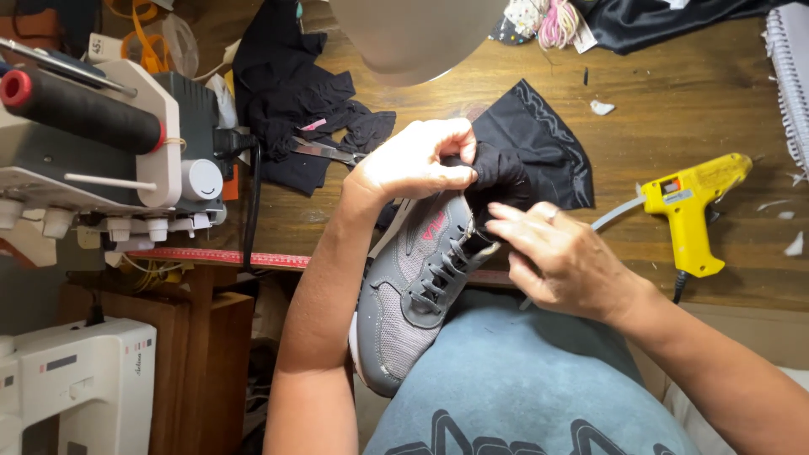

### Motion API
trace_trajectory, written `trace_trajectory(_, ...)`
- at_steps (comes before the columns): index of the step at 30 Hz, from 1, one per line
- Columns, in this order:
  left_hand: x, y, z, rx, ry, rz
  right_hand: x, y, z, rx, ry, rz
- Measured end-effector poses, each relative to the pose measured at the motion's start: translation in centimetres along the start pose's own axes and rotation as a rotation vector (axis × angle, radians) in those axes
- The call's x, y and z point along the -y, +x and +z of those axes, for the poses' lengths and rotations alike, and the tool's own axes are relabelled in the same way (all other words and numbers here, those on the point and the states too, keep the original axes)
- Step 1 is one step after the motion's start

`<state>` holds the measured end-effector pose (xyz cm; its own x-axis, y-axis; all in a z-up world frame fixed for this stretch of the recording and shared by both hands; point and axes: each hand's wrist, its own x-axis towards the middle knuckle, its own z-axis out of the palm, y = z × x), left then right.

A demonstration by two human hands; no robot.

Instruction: Repairing a grey sneaker by gluing black fabric to the heel and ankle area using a hot glue gun

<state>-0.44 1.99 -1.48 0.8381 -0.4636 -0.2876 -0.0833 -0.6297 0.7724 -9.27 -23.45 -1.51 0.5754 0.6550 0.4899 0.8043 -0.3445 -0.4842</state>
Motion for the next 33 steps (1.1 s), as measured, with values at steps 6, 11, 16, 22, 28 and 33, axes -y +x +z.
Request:
trace_trajectory(6, 0.0, -0.5, -0.1, -0.012, -0.031, -0.030, -3.7, -1.2, 1.7, 0.061, 0.044, 0.006)
trace_trajectory(11, -0.2, -0.2, 0.0, -0.014, -0.016, -0.007, -2.1, 1.3, 1.3, 0.054, 0.088, 0.153)
trace_trajectory(16, -0.7, 0.0, -0.1, 0.003, 0.005, -0.006, -2.1, 0.9, 2.9, 0.423, -0.074, 0.347)
trace_trajectory(22, -1.1, -0.2, -0.2, 0.007, 0.044, 0.001, -1.3, 1.5, 2.1, 0.163, 0.108, 0.405)
trace_trajectory(28, -0.7, -0.2, -0.1, 0.016, 0.061, -0.018, -1.2, 0.9, 1.8, -0.132, 0.240, 0.527)
trace_trajectory(33, -0.8, -0.2, -0.2, 0.019, 0.068, 0.001, -0.5, 1.4, 2.3, 0.079, 0.381, 0.793)
